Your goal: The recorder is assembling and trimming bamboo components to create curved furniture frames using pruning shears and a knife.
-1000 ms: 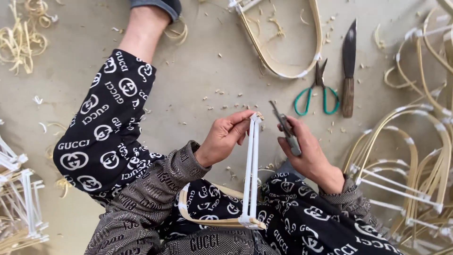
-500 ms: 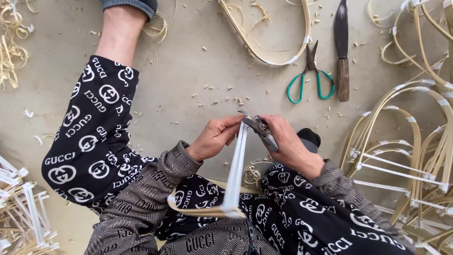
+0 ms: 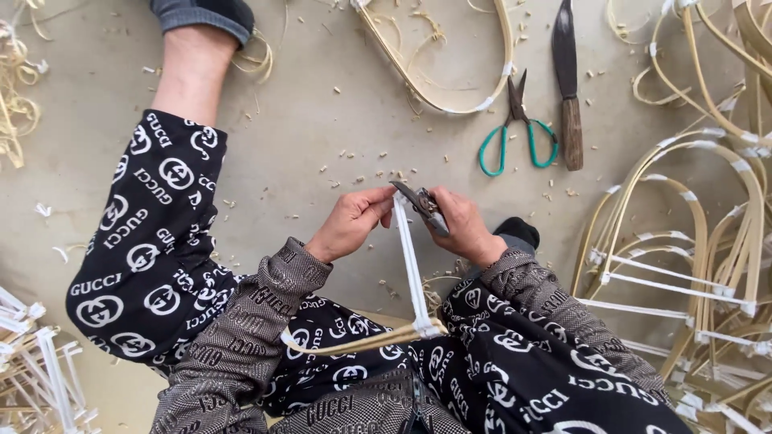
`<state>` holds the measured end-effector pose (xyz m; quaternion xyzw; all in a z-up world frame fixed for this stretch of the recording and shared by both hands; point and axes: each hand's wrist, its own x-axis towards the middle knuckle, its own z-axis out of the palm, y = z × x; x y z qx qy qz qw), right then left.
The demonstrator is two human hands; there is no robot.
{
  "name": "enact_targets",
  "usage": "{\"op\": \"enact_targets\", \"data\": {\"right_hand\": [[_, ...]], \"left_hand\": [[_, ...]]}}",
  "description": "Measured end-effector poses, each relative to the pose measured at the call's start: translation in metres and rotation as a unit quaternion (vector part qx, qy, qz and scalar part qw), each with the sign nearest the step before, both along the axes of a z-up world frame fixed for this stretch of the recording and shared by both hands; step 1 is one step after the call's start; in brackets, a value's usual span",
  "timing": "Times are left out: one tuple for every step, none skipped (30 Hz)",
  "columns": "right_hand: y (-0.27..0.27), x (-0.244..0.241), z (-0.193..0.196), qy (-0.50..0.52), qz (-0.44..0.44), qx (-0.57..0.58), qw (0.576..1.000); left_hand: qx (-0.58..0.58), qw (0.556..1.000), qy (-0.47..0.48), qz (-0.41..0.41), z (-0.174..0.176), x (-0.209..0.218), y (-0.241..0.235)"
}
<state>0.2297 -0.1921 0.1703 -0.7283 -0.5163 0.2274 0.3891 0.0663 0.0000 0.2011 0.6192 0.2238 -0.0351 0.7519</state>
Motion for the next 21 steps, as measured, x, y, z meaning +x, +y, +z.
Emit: {"op": "enact_targets", "data": {"right_hand": [[-0.001,0.000,0.000,0.005,0.003,-0.001,1.000],[-0.001,0.000,-0.006,0.004,0.007,0.002,1.000],[-0.005,-0.001,-0.009,0.011,0.007,-0.015,1.000],[-0.009,-0.002,-0.013,0.019,0.007,-0.032,0.999],[-0.007,0.002,-0.007,0.014,0.008,-0.027,1.000],[-0.004,0.005,-0.001,0.007,0.007,-0.038,0.999],[-0.003,0.005,0.005,0.005,0.005,-0.051,0.999],[0.003,0.006,0.020,0.004,0.005,-0.048,0.999],[0.002,0.005,0.035,-0.006,0.018,-0.047,0.999],[0.002,0.004,0.050,-0.017,0.031,-0.047,0.998],[0.003,0.008,0.060,-0.019,0.032,-0.046,0.998],[0.004,0.013,0.070,-0.059,0.040,-0.054,0.996],[0.006,0.014,0.080,-0.096,0.046,-0.062,0.992],[0.002,0.016,0.078,-0.095,0.046,-0.060,0.993],[-0.003,0.017,0.076,-0.095,0.025,-0.092,0.991],[-0.008,0.018,0.075,-0.094,0.004,-0.123,0.988],[-0.018,0.021,0.064,-0.096,0.001,-0.123,0.988],[-0.029,0.025,0.053,-0.022,-0.048,-0.170,0.984],[-0.041,0.027,0.043,0.052,-0.096,-0.218,0.970],[-0.047,0.032,0.045,0.052,-0.100,-0.220,0.969],[-0.053,0.037,0.047,0.109,-0.152,-0.218,0.958]], "left_hand": [[-0.009,1.000,0.001,-0.006,-0.002,-0.002,0.000],[-0.006,1.000,0.000,-0.002,-0.001,-0.002,0.000],[-0.039,0.999,0.011,-0.005,-0.001,-0.003,-0.002],[-0.073,0.997,0.022,-0.008,-0.001,-0.002,-0.005],[-0.068,0.998,0.017,-0.007,0.000,0.000,-0.004],[-0.095,0.995,0.017,0.002,0.001,0.003,-0.003],[-0.125,0.992,0.021,0.010,0.002,0.003,-0.002],[-0.122,0.992,0.021,0.010,0.006,0.003,0.004],[-0.112,0.993,0.015,0.021,0.009,0.001,0.005],[-0.103,0.994,0.009,0.032,0.012,0.000,0.006],[-0.102,0.994,0.006,0.033,0.011,0.001,0.007],[-0.066,0.997,-0.007,0.035,0.009,0.002,0.008],[-0.029,0.999,-0.018,0.036,0.009,0.000,0.010],[-0.027,0.999,-0.016,0.036,0.015,0.001,0.011],[0.000,0.999,-0.013,0.042,0.021,0.002,0.011],[0.028,0.998,-0.010,0.048,0.027,0.003,0.012],[0.028,0.999,-0.012,0.045,0.033,0.005,0.016],[0.050,0.995,-0.020,0.080,0.038,0.007,0.021],[0.068,0.991,-0.026,0.114,0.044,0.008,0.023],[0.066,0.991,-0.027,0.111,0.054,0.006,0.027],[0.070,0.988,-0.045,0.134,0.063,0.005,0.032]]}}
